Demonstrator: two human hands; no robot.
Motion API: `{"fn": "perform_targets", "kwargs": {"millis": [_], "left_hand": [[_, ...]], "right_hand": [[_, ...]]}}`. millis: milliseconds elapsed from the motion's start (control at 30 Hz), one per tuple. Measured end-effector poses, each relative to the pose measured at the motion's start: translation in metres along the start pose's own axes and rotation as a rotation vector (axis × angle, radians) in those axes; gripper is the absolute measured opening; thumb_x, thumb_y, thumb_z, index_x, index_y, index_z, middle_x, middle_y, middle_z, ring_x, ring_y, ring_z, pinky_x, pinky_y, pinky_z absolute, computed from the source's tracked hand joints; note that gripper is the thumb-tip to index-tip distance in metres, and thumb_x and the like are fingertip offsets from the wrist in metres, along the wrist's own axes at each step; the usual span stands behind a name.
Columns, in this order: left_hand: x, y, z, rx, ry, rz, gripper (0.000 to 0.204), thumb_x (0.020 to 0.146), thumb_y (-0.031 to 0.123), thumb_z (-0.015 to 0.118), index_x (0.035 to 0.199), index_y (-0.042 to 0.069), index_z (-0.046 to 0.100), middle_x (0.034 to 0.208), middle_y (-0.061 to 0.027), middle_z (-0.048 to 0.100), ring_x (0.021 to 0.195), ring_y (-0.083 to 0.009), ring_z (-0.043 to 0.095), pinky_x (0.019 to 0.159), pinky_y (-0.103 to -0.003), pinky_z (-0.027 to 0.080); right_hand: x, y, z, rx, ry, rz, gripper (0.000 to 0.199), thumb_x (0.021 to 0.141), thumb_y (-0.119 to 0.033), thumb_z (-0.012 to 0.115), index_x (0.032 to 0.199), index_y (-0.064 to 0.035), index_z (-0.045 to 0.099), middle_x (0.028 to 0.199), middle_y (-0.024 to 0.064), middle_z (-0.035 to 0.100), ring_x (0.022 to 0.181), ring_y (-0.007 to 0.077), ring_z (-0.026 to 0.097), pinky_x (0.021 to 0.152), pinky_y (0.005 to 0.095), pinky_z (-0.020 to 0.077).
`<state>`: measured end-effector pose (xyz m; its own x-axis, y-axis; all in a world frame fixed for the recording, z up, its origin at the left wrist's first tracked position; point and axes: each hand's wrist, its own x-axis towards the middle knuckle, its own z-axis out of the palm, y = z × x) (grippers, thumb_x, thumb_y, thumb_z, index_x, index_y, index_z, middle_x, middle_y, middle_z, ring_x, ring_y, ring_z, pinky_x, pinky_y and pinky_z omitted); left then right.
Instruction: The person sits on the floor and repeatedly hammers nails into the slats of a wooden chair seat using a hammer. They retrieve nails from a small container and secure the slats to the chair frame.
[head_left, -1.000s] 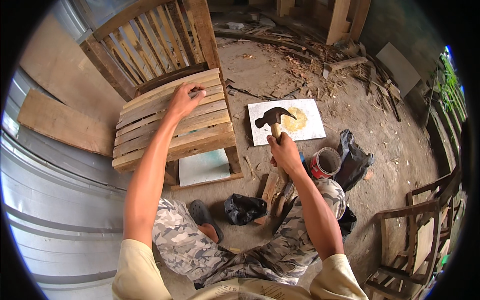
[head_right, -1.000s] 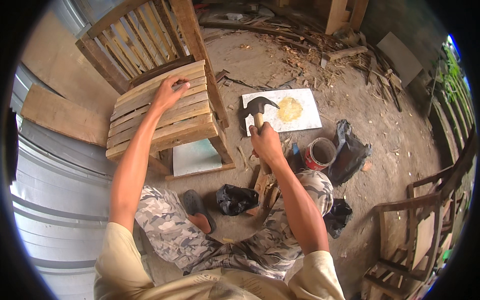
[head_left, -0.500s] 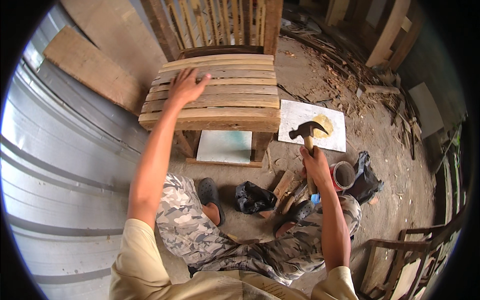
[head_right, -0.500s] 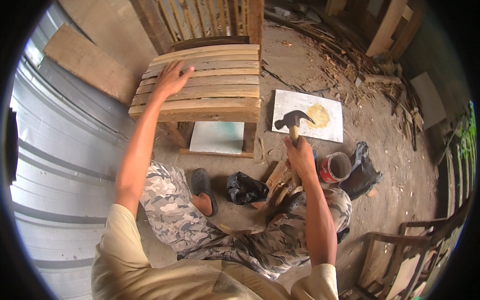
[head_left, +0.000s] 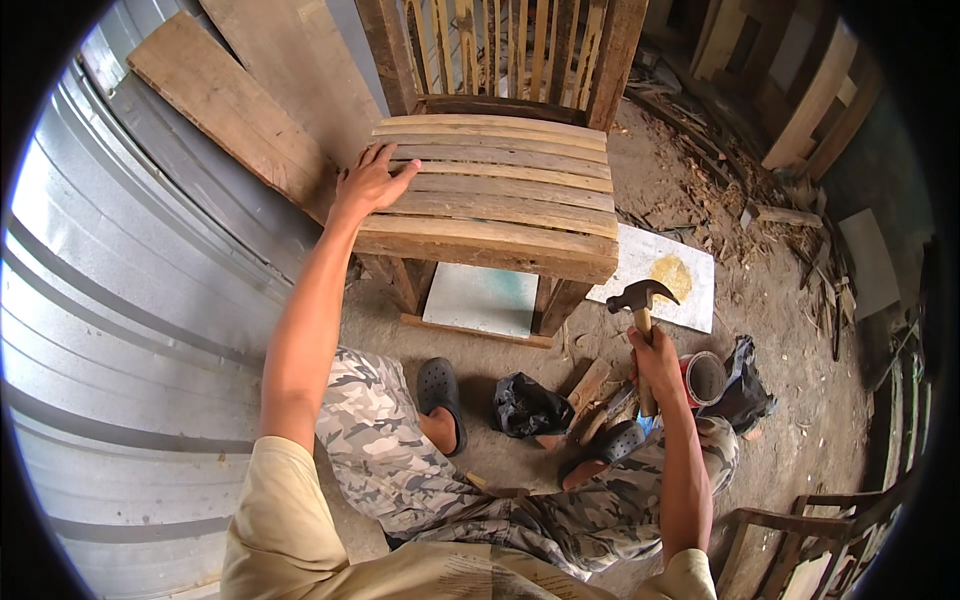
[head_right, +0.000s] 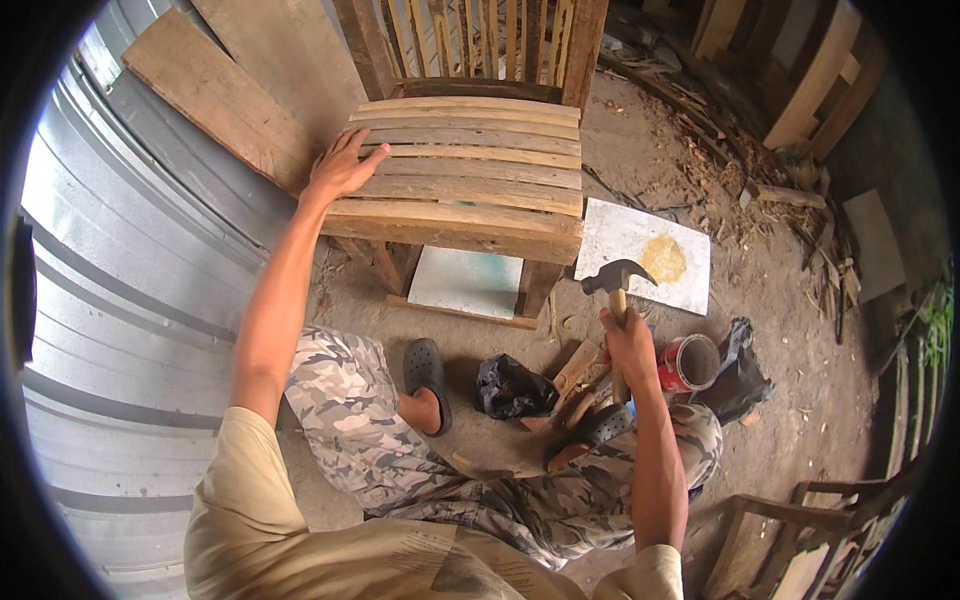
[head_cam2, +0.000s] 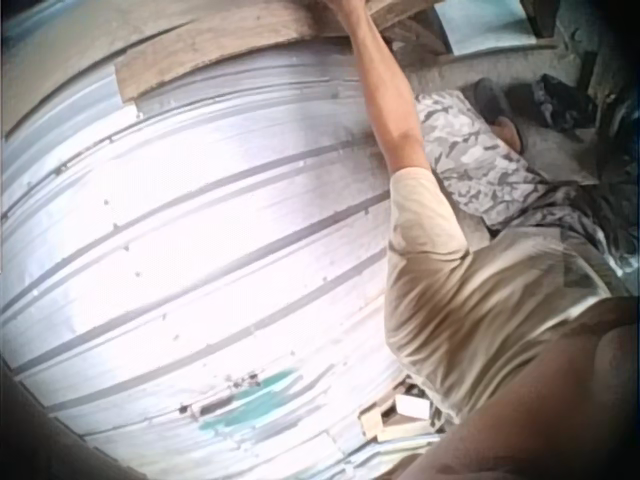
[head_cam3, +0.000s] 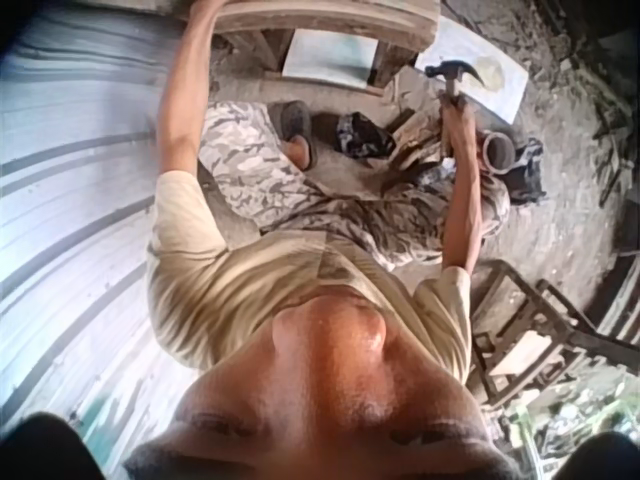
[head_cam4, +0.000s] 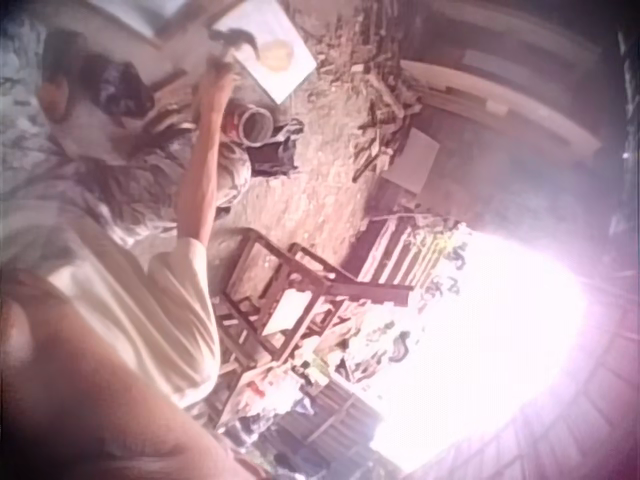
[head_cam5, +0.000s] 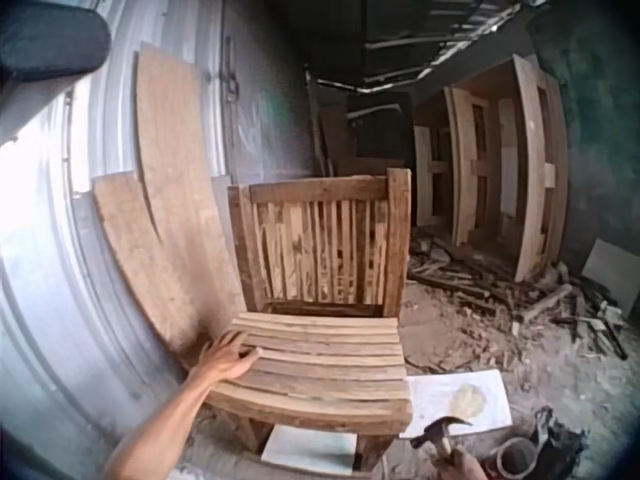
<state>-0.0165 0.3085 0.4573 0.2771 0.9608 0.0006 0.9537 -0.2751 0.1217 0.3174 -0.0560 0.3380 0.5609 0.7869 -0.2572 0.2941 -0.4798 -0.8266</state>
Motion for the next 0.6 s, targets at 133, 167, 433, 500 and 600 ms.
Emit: {"fn": "perform_targets", "kwargs": {"millis": [133, 167, 433, 500, 600], "left_hand": [[-0.005, 0.003, 0.001, 0.038, 0.018, -0.040, 0.081, 0.092, 0.072, 0.028, 0.156, 0.022, 0.019, 0.163, -0.0019, 0.013, 0.150, -0.0235, 0.012, 0.121, -0.051, 0.012], [-0.005, 0.000, 0.004, 0.058, 0.027, -0.055, 0.083, 0.092, 0.073, 0.027, 0.156, 0.022, 0.018, 0.163, -0.0027, 0.012, 0.150, -0.0237, 0.011, 0.122, -0.051, 0.011], [-0.120, 0.063, 0.080, -0.175, 0.615, 0.052, 0.071, 0.097, 0.057, 0.041, 0.145, 0.005, 0.043, 0.155, -0.0141, 0.034, 0.147, -0.0322, 0.023, 0.119, -0.051, 0.014], [-0.157, 0.099, 0.116, -0.493, 0.908, 0.163, 0.059, 0.101, 0.040, 0.047, 0.145, 0.001, 0.041, 0.154, -0.0225, 0.033, 0.145, -0.0402, 0.023, 0.117, -0.055, 0.016], [-0.201, 0.121, 0.234, -0.777, 0.719, 0.269, 0.050, 0.099, 0.026, 0.052, 0.142, 0.002, 0.044, 0.147, -0.0243, 0.042, 0.136, -0.0431, 0.039, 0.111, -0.054, 0.030]], "right_hand": [[0.001, 0.000, 0.004, 0.004, -0.027, -0.014, 0.042, 0.095, -0.036, 0.058, 0.094, 0.0055, 0.056, 0.060, 0.0098, 0.057, 0.046, 0.0209, 0.060, 0.046, 0.0363, 0.0460], [0.003, 0.000, 0.006, 0.008, -0.033, -0.019, 0.042, 0.095, -0.036, 0.058, 0.094, 0.0055, 0.056, 0.060, 0.0099, 0.057, 0.046, 0.0209, 0.060, 0.046, 0.0362, 0.0458], [0.000, 0.006, 0.009, -0.192, -0.072, 0.064, 0.045, 0.095, -0.037, 0.057, 0.094, 0.0079, 0.058, 0.063, 0.0162, 0.061, 0.051, 0.0264, 0.064, 0.054, 0.0403, 0.0492], [0.005, 0.025, 0.012, -0.328, -0.066, 0.047, 0.048, 0.094, -0.037, 0.056, 0.094, 0.0104, 0.060, 0.071, 0.0254, 0.066, 0.059, 0.0337, 0.068, 0.062, 0.0433, 0.0521], [-0.006, 0.005, 0.022, -0.444, -0.272, 0.142, 0.047, 0.094, -0.037, 0.056, 0.090, 0.0091, 0.064, 0.070, 0.0250, 0.066, 0.069, 0.0382, 0.069, 0.070, 0.0454, 0.0528]]}}
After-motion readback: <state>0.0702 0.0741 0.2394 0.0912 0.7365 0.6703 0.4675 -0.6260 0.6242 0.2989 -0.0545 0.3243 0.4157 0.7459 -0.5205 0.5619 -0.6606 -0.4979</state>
